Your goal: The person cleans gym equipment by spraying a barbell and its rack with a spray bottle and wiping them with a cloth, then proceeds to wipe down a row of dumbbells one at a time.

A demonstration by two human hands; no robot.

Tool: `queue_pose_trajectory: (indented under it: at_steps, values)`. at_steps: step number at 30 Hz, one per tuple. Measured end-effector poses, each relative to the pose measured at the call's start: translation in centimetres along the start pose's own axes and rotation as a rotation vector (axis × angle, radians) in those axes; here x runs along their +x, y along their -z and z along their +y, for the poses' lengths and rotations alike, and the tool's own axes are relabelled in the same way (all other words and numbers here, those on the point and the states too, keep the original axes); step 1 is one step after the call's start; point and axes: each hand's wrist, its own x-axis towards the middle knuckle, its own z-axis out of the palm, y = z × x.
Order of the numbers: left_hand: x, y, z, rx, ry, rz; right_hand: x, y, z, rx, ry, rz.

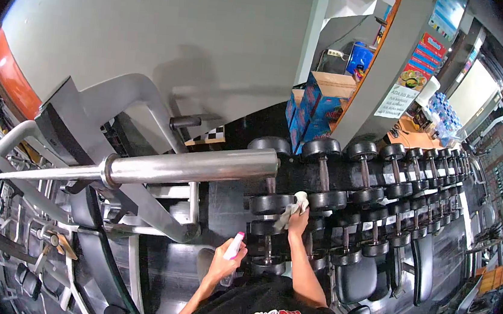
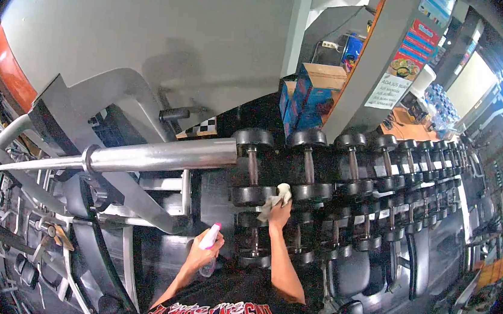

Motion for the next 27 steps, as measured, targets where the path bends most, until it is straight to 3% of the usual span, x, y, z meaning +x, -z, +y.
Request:
queue_pose_trajectory:
  at_steps: [2,4,5,6,8,9,14,20,22,24,26,27]
  values:
    - [0.1,0.0,0.4,0.008,-0.002,-0.005,-1.7,1.8,-3.4,0.014,0.044,-0.082]
    - [0.2,-0.1,0.6,0.002,0.033,-0.016,-2.4,2.6,-4.6,-0.039,0.29,-0.141]
    - [0.3,-0.1,0.6,0.003,0.03,-0.019,-2.3,2.7,-5.4,-0.023,0.507,-0.119]
    - [0.4,-0.2,0.4,-0.005,0.015,-0.024,-2.1,3.4,-6.8,-0.052,0.553,-0.256]
    - [0.8,-0.3,0.4,-0.012,-0.003,-0.032,-1.9,3.2,-6.9,-0.18,0.877,-0.206]
    - [0.9,-0.4,0.4,-0.011,0.009,-0.037,-1.6,3.1,-7.5,-0.172,0.959,-0.284]
    - [2.2,-0.8,-1.2,0.049,-0.06,-0.024,-1.6,2.1,-9.6,-0.381,1.294,-0.561]
    - [2.2,-1.2,0.9,0.028,0.029,-0.037,-2.5,-3.4,-9.6,-0.434,1.422,-0.622]
    - [2.3,-1.0,1.3,0.151,-0.071,-0.013,-3.3,-6.0,-9.2,-1.005,1.52,-0.781]
    - [2.2,-0.8,1.1,0.081,-0.017,-0.006,-4.4,-8.6,-7.7,-1.143,1.586,-0.809]
    - [2.2,-0.8,1.0,0.002,0.038,-0.007,-6.1,-11.0,-6.5,-1.78,1.649,-1.108]
    - [2.2,-0.8,1.0,-0.009,0.022,0.011,-5.9,-11.1,-6.4,-1.781,1.648,-1.108]
